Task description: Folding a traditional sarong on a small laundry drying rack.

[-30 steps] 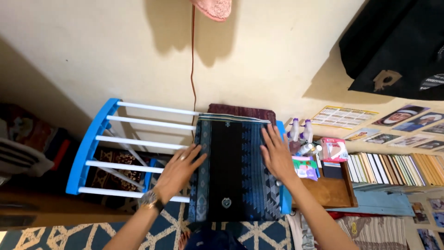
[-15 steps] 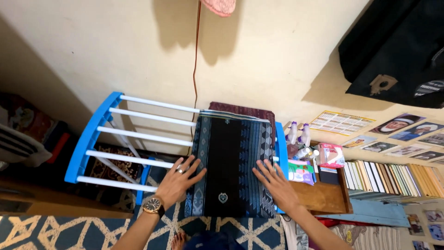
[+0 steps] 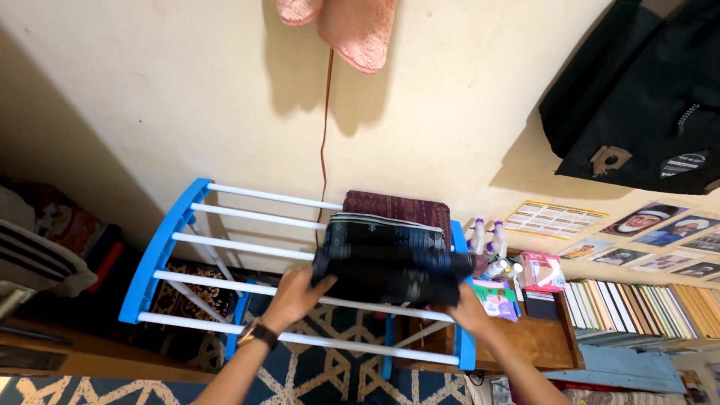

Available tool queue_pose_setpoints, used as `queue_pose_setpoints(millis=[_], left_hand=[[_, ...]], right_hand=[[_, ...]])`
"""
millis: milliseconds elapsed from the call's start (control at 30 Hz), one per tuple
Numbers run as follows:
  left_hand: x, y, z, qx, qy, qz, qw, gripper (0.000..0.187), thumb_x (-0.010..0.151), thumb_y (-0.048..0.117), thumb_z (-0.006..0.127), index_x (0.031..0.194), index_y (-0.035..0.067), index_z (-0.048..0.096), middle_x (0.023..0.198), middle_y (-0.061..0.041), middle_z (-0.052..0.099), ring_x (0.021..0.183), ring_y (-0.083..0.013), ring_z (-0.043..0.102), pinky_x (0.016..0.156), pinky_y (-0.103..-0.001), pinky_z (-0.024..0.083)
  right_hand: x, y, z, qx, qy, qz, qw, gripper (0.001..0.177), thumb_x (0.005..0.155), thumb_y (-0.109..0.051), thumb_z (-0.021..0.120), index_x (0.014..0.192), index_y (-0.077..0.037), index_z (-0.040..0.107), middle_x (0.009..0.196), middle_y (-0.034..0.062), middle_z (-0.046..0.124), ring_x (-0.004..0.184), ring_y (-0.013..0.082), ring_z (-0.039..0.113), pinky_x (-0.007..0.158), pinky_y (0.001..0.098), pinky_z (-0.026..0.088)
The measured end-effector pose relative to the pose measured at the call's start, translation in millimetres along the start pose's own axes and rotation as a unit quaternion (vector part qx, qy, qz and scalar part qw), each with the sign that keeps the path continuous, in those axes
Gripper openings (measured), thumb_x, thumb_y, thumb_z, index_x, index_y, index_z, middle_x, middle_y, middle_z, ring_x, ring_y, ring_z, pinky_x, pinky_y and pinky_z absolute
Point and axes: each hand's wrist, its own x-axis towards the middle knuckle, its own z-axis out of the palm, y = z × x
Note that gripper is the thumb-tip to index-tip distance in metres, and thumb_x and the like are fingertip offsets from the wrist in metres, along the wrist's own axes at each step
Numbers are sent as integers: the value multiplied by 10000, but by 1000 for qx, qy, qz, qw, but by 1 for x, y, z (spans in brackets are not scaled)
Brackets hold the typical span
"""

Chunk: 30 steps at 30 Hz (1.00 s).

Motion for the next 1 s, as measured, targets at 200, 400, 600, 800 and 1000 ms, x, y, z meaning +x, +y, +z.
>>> queue_pose_setpoints(millis=[200, 400, 600, 800, 1000], left_hand=[[39, -8, 36, -232, 168, -5, 958, 397, 969, 439, 605, 1049, 64, 707, 867, -225, 716, 878, -436, 662, 727, -486, 518], [28, 2, 24, -244, 99, -88, 961, 475, 949, 484, 586, 1176, 83, 699, 959, -189, 755, 943, -382, 716, 833, -450, 528], [35, -14, 24, -320, 64, -35, 945, 675, 916, 431, 699, 1424, 46, 479, 1311, -172, 652, 1233, -309, 632, 1016, -402, 483], [9, -10, 6, -326, -14, -2, 945, 698, 786, 234, 811, 1403, 110, 509, 1282, -119, 701, 1211, -245, 662, 1011, -369, 522], [-42, -24, 26, -140, 23, 119, 983, 543, 649, -113, 770, 1114, 145, 660, 1257, -13, 658, 1312, -222, 547, 1049, -412, 435]], right_hand=[[21, 19, 9, -49, 132, 14, 990, 392, 915, -235, 656, 1181, 52, 668, 1017, 159, 764, 918, 217, 673, 870, 354, 536], [1, -77, 41, -17, 215, -21, 976, 597, 813, -277, 825, 1264, 12, 563, 1093, 105, 723, 989, 214, 685, 839, 343, 556], [9, -85, 34, 59, 187, 117, 974, 554, 767, -222, 841, 1195, 29, 595, 1004, 138, 757, 713, 181, 735, 530, 383, 651], [-17, -17, 21, -38, 137, 34, 989, 550, 676, -164, 929, 1116, 33, 666, 1087, 139, 782, 944, 192, 753, 906, 370, 622], [-85, -60, 41, -191, 134, -166, 958, 644, 507, -111, 919, 1063, -95, 595, 1314, 98, 605, 1330, 301, 491, 1142, 467, 390]])
